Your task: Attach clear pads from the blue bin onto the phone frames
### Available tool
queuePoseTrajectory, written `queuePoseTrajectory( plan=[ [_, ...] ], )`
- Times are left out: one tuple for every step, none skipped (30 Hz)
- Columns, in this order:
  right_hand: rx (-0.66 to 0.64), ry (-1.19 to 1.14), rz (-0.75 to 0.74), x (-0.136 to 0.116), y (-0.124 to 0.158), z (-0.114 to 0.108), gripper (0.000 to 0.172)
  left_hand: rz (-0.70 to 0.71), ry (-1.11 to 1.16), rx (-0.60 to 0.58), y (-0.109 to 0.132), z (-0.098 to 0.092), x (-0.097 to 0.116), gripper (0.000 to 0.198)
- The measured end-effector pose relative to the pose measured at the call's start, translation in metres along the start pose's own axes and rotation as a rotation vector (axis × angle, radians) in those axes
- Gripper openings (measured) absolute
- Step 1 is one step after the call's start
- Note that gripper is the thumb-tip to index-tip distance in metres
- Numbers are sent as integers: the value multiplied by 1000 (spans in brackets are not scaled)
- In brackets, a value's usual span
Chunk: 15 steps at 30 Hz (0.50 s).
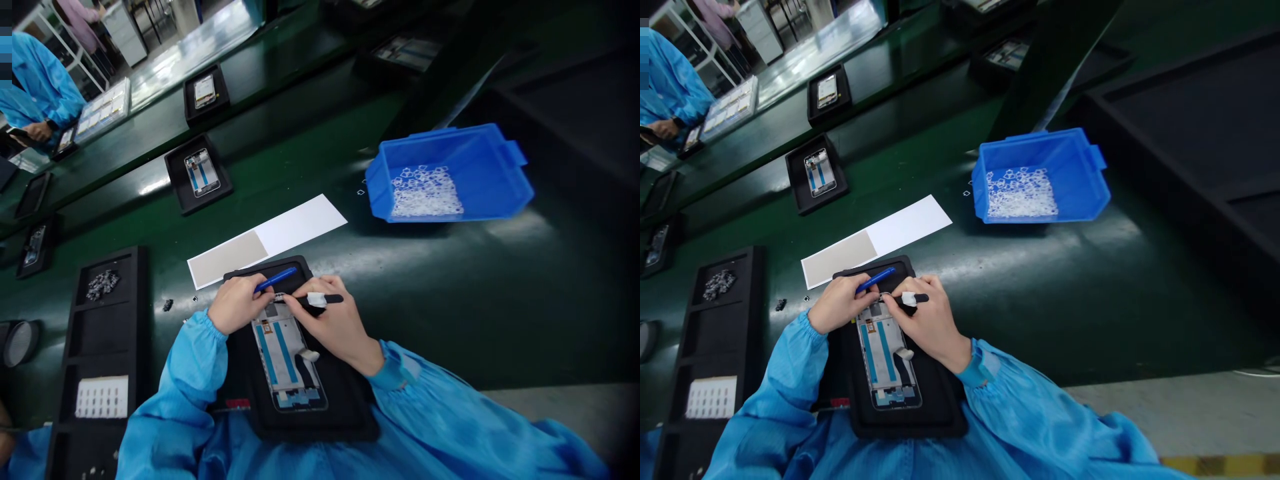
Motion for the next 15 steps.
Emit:
queuePoseTrajectory(
  plan=[
    [34, -31, 12, 1, 0, -1, 31, -1, 55, 48, 5, 0, -2, 10],
    [76, -77, 39, 3, 1, -3, 30, -7, 124, 117, 11, -1, -6, 12],
    [122, -135, 77, 6, 1, -4, 29, -24, 196, 197, 21, -2, -11, 15],
    [169, -194, 123, 8, 1, -5, 28, -52, 260, 278, 32, -2, -18, 19],
    [212, -245, 169, 11, 2, -5, 27, -87, 306, 351, 45, -1, -25, 23],
    [242, -284, 210, 13, 3, -5, 26, -127, 328, 409, 60, 1, -33, 27],
    [265, -303, 245, 14, 3, -5, 27, -163, 331, 454, 75, 6, -41, 30],
    [282, -306, 270, 15, 4, -5, 27, -194, 322, 479, 89, 13, -47, 32],
    [290, -298, 288, 16, 5, -4, 28, -221, 309, 483, 103, 22, -52, 35],
    [292, -294, 301, 17, 7, -4, 29, -242, 296, 471, 116, 33, -54, 38],
    [289, -295, 308, 18, 8, -3, 29, -266, 286, 435, 127, 46, -56, 41],
    [286, -298, 313, 19, 10, -2, 30, -287, 285, 392, 136, 60, -55, 44],
    [284, -299, 315, 20, 11, -1, 31, -307, 298, 349, 144, 74, -53, 47],
    [282, -300, 316, 22, 12, 0, 33, -321, 326, 309, 150, 88, -50, 52],
    [286, -301, 313, 23, 13, 1, 33, -325, 370, 281, 154, 101, -47, 58]
  ],
)
Point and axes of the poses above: each hand's wrist, its own y-axis away from the middle knuckle, its own z-axis out of the palm, x = y × z, the point moved 3 cm from there along -y, towards the middle knuckle, and after that the axes turned 5 degrees about -z, right-handed, at the moved point
